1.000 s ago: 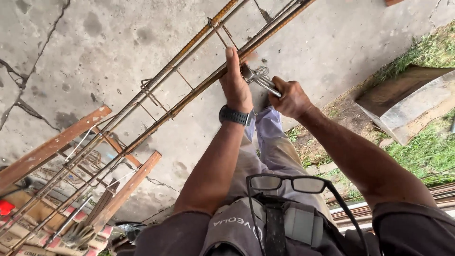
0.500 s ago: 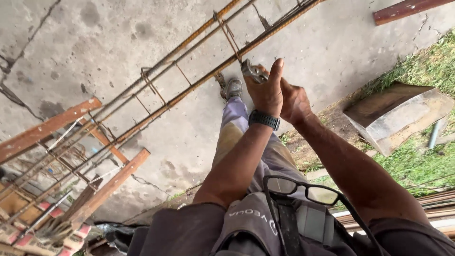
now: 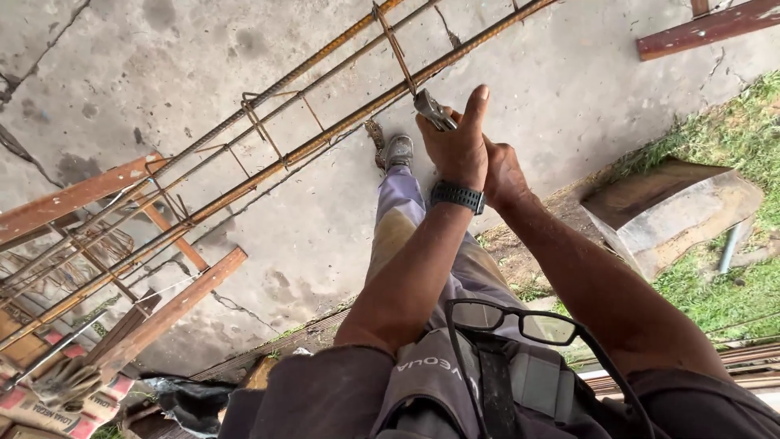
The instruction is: The person uses pliers to twist wire ties around the intersections of a rebar grid structure. They repeatedly wrap the wire and twist it to secure the metal rods together, working along the length of the framework.
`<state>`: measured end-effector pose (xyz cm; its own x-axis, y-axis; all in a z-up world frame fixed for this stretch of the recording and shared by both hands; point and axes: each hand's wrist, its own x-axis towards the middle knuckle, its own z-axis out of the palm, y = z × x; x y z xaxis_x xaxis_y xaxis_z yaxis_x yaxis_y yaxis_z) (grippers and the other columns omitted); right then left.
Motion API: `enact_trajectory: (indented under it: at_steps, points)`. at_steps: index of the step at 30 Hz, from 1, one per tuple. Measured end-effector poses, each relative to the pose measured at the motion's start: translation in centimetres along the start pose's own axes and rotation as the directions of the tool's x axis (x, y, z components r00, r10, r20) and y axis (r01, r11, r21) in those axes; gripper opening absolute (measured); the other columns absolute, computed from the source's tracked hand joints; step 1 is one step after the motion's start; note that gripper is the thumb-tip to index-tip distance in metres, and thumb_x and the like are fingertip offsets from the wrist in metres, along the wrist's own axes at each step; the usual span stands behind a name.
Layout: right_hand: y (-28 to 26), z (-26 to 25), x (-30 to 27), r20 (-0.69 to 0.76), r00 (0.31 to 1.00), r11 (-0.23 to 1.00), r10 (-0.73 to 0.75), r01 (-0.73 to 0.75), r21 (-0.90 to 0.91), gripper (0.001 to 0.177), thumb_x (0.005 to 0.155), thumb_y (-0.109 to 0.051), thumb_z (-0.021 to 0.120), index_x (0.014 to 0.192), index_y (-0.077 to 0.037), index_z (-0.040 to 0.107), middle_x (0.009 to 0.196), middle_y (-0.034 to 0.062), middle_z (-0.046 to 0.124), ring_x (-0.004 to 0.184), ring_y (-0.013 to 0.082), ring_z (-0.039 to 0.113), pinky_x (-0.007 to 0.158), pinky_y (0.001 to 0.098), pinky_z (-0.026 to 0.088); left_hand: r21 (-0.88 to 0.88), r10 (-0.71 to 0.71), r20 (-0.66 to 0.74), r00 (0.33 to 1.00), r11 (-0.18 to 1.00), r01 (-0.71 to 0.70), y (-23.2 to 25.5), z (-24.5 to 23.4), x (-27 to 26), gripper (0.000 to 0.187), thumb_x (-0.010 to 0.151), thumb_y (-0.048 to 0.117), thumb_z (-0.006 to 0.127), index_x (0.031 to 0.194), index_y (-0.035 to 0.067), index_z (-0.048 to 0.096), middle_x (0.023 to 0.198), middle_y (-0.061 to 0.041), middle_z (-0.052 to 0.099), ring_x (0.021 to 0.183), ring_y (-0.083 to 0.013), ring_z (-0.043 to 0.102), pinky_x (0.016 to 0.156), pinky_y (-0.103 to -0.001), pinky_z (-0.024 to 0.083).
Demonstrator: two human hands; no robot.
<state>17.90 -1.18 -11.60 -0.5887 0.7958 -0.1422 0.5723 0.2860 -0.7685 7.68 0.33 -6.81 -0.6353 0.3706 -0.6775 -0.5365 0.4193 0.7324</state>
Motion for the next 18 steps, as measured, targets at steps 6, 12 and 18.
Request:
enact_trajectory:
  at_steps: [6,12,18]
  points:
    - [1.9,1.4,0.4,-0.001,1.000,0.998,0.004,-0.004,-0.058,0.018,0.089,-0.021,0.059,0.094,-0.006,0.050,0.058,0.0093,0.049,0.045,0.0289,0.046,0.043,0.0430,0.040,-0.094,-0.004,-0.079,0.997,0.996,-0.003,1.6,1.2,-0.5,0.061,0.070,0.051,0.078,0.099,0.008,0.046,0.089,-0.005,0.048,0.086,-0.0183,0.048,0.085,-0.040,0.042]
    - [1.8,1.2,-0.7,0.041,0.996,0.973,0.075,-0.065,-0.222,0.019,0.093,-0.016,0.059,0.103,-0.003,0.049,0.060,0.0036,0.051,0.042,0.0177,0.041,0.036,0.0354,0.036,-0.177,0.007,-0.106,0.994,0.984,-0.026,-0.5,1.9,1.8,0.038,0.081,0.041,0.073,0.066,0.015,0.049,0.061,0.004,0.047,0.060,-0.0103,0.042,0.058,-0.032,0.037]
    - [-1.7,-2.4,-1.6,0.007,0.996,0.958,0.087,-0.082,-0.276,0.012,0.096,-0.001,0.049,0.085,-0.004,0.050,0.053,0.0016,0.049,0.039,0.0154,0.040,0.033,0.0333,0.032,-0.285,-0.064,0.048,0.997,0.956,0.075,1.4,1.3,0.2,0.046,0.084,0.028,0.071,0.051,0.015,0.041,0.043,0.002,0.040,0.039,-0.0091,0.037,0.041,-0.028,0.036]
